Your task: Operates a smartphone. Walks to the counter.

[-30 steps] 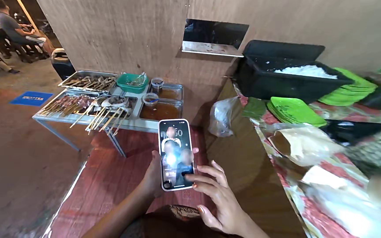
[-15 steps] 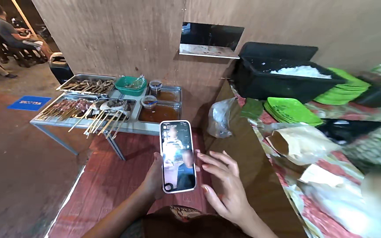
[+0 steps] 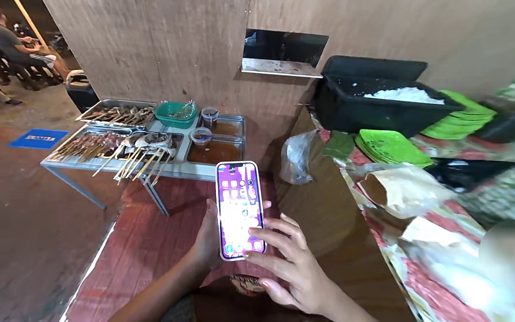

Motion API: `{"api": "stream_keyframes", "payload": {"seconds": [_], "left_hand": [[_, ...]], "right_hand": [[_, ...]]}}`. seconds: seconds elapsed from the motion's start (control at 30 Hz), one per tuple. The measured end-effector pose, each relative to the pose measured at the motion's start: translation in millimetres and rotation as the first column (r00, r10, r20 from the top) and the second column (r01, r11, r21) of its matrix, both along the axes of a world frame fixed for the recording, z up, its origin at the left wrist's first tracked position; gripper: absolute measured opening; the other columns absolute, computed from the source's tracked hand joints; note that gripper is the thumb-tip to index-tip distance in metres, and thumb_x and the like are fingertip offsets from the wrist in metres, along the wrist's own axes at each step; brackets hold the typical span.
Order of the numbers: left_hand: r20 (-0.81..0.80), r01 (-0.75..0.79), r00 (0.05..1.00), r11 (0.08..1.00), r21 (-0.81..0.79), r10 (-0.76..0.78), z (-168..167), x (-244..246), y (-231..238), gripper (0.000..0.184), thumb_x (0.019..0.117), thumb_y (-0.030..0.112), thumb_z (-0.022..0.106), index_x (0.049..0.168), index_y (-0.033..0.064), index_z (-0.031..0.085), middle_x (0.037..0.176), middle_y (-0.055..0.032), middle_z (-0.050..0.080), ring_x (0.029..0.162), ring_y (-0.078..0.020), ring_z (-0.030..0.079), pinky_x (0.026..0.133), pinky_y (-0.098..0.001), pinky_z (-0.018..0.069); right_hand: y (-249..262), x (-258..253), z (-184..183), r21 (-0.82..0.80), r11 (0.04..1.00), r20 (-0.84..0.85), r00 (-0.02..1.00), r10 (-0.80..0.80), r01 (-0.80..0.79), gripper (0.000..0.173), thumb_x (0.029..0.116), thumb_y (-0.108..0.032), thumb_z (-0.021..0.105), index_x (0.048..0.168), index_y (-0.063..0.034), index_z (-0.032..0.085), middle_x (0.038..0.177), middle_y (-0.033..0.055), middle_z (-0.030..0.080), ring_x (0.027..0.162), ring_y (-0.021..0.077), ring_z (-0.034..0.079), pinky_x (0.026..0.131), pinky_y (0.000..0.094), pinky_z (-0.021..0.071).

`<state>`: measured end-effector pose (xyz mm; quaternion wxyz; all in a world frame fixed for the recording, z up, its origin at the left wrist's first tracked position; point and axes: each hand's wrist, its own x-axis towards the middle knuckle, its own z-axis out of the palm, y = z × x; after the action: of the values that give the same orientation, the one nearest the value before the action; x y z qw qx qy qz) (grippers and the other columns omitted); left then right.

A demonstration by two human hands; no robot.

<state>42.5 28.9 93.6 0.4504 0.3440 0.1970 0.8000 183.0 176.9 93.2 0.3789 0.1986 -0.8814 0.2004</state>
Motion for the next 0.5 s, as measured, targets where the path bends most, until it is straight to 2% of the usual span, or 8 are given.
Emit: {"api": "stream_keyframes", "payload": {"seconds": [0.07,0.1,0.17,0.3,0.43,0.5], "left_hand": [[0.007,-0.035,0.999,0.999,-0.037,0.036,1,2,-2,0.081,0.0847,0.080,0.051,0.135,0.0188,0.065,0.129,-0.0101,0.070,0.116,-0.0221,0.069,0.099,-0.0395,0.0563],[0.018,-0.076,0.997,0.993,-0.086,0.078,1,4,-4,0.081,0.0826,0.082,0.051,0.132,0.0193,0.066,0.124,-0.0084,0.072,0.113,-0.0205,0.070,0.097,-0.0390,0.0576],[0.030,-0.117,0.992,0.983,-0.140,0.122,0,6,-7,0.081,0.0803,0.083,0.052,0.129,0.0205,0.068,0.120,-0.0060,0.073,0.110,-0.0184,0.071,0.095,-0.0383,0.0587],[0.011,-0.027,1.000,1.000,0.008,0.027,-2,3,-6,0.080,0.0873,0.080,0.046,0.137,0.0207,0.064,0.131,-0.0085,0.069,0.120,-0.0214,0.067,0.102,-0.0406,0.0550],[0.024,-0.121,0.992,0.989,-0.080,0.123,1,9,-11,0.082,0.0830,0.083,0.048,0.131,0.0199,0.067,0.125,-0.0084,0.072,0.115,-0.0216,0.070,0.098,-0.0413,0.0571],[0.027,-0.173,0.984,0.977,-0.122,0.177,2,12,-13,0.082,0.0809,0.085,0.048,0.128,0.0219,0.068,0.122,-0.0056,0.073,0.112,-0.0190,0.071,0.096,-0.0405,0.0578]], "right_hand": [[-3,0,1,0.048,0.998,0.070,0.997,-0.039,0.035,0.040,0.1076,-0.054,0.036,0.130,-0.0341,0.063,0.157,-0.0083,0.044,0.154,0.0180,0.023,0.126,0.0471,0.0141],[-4,0,2,0.058,0.997,0.089,0.995,-0.053,0.048,0.040,0.1070,-0.054,0.036,0.130,-0.0349,0.063,0.158,-0.0079,0.042,0.155,0.0190,0.022,0.126,0.0489,0.0131],[-5,0,1,0.050,0.997,0.084,0.995,-0.061,0.057,0.042,0.1067,-0.056,0.035,0.131,-0.0335,0.062,0.158,-0.0070,0.043,0.154,0.0192,0.024,0.125,0.0492,0.0147],[-4,2,-1,-0.045,0.998,-0.008,0.998,-0.055,0.054,0.045,0.1064,-0.056,0.037,0.132,-0.0270,0.060,0.154,-0.0070,0.046,0.151,0.0158,0.030,0.126,0.0436,0.0202],[-3,3,-5,-0.084,0.994,-0.054,0.996,-0.074,0.069,0.037,0.1062,-0.050,0.042,0.128,-0.0242,0.059,0.150,-0.0071,0.049,0.148,0.0143,0.035,0.125,0.0412,0.0227],[-3,3,-7,-0.091,0.993,-0.068,0.994,-0.084,0.078,0.034,0.1061,-0.048,0.044,0.126,-0.0245,0.059,0.148,-0.0073,0.051,0.147,0.0142,0.036,0.124,0.0408,0.0246]]}}
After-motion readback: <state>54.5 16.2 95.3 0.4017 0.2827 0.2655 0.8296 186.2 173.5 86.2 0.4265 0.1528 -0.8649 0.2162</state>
